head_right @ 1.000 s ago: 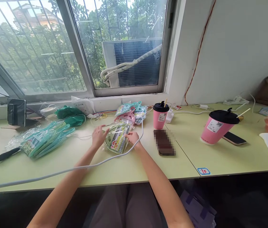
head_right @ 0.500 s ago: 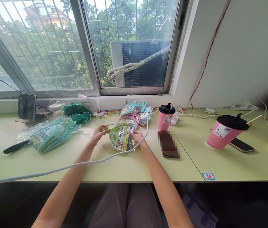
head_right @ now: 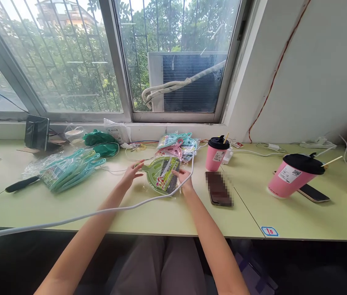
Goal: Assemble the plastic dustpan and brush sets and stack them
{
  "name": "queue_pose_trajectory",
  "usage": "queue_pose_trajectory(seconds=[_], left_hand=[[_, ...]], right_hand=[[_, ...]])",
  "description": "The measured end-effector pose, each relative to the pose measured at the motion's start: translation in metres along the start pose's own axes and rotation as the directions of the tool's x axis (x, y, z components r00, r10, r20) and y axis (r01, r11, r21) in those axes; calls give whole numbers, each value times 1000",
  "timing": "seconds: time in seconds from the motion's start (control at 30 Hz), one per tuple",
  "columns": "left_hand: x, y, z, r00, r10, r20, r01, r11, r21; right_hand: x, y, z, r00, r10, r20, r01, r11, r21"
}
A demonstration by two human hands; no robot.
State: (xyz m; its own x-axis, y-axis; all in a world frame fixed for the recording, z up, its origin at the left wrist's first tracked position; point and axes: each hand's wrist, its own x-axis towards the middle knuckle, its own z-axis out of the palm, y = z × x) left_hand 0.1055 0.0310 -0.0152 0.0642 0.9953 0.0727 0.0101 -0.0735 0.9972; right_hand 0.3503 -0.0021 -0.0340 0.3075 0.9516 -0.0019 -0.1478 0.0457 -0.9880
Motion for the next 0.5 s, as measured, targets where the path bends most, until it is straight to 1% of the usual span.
queue_pose_trajectory(seconds=[0.03,0.07,0.1,0.13,0.17,0.2,0.23,0.27,0.3,0.4,0.47,0.5], left_hand=[[-2,0,0,996,-64,65,65,998,-14],[-5,1,-1,982,-122,146,125,992,-12],[-7,2,-3,956,-173,236,176,984,11],[-9,2,-4,922,-217,322,211,976,56],[-10,3,-6,887,-250,389,224,968,112],[-11,3,-7,860,-269,434,216,962,168],[-11,3,-8,847,-272,456,191,958,216],[-11,2,-7,847,-261,464,155,955,254],[-11,1,-6,855,-238,460,112,952,285],[-8,-6,1,902,-122,414,-30,939,342],[-6,-12,6,926,-31,376,-131,908,398],[-4,-15,8,929,6,370,-180,881,437]], right_hand=[[0,-4,-2,999,0,-37,1,1000,13],[-1,-8,-4,997,-6,-76,7,1000,17],[-2,-11,-6,993,-9,-114,12,1000,22],[-2,-15,-7,989,-9,-145,14,999,33],[-2,-17,-8,985,-4,-172,12,999,47],[-2,-19,-8,981,4,-193,8,998,62],[-2,-20,-9,979,7,-205,8,997,75],[-2,-20,-9,977,3,-215,16,996,87],[-1,-20,-9,975,-8,-221,30,995,97],[1,-17,-8,975,-76,-209,99,990,101],[2,-15,-7,975,-127,-185,140,988,59],[3,-14,-6,973,-157,-169,163,986,24]])
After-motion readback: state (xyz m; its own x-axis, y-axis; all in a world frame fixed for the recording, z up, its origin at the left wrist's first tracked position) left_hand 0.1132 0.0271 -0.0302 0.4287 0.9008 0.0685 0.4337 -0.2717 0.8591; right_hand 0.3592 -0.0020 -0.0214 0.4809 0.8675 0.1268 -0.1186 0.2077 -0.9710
